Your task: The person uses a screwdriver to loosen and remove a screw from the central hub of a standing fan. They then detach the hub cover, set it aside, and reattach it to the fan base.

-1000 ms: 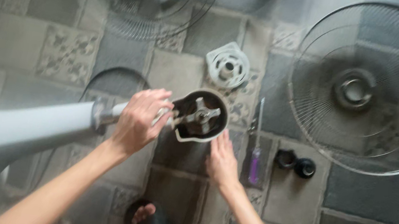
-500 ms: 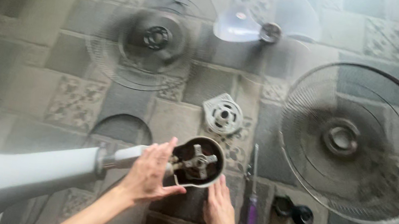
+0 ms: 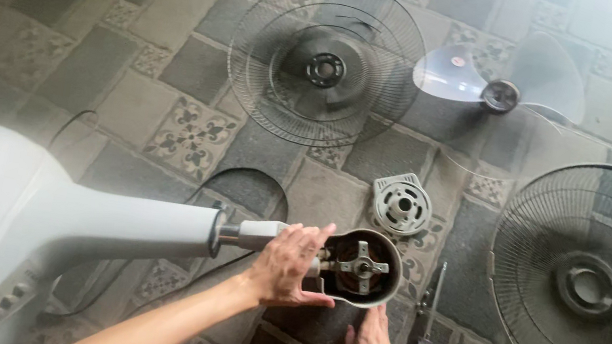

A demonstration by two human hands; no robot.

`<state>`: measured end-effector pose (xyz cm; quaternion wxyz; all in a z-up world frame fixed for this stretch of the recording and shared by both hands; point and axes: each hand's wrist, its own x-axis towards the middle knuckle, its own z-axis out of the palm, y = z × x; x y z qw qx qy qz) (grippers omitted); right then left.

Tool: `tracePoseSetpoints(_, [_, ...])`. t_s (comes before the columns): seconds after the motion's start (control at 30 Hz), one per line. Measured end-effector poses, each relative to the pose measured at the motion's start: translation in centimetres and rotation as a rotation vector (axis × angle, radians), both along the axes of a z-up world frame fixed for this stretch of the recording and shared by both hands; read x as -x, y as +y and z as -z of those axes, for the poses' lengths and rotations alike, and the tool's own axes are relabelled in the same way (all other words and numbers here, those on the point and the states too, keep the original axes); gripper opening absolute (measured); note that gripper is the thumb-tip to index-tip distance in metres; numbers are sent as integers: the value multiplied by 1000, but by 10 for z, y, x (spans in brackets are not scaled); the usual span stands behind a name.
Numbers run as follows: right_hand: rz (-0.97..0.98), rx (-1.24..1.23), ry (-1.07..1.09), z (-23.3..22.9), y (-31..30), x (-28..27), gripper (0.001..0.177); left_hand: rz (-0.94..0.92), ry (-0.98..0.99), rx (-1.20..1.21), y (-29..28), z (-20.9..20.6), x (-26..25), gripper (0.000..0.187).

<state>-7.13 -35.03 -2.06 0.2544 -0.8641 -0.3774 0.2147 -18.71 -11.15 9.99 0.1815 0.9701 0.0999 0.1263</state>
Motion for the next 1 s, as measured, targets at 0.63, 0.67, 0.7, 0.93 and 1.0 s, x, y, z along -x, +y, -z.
tracePoseSetpoints(0.63, [48,-54,62,-3,-2,-3,88,3,-54,-4,0,-17,-2,127])
tracePoseSetpoints(0.67, [25,-70,43,-1,-3,-5,88,0,-56,4,-1,-19,-3,127])
tracePoseSetpoints(0.7, [11,-89,27,2,-1,-2,89,6,-54,9,1,-22,-1,127])
tracePoseSetpoints(0.93, [16,4,81,12,0,2,87,15,-21,32,1,-31,-8,123])
tracePoseSetpoints(1.0, [-7,-97,-20,10,2,3,84,14,-49,28,0,-30,-9,122])
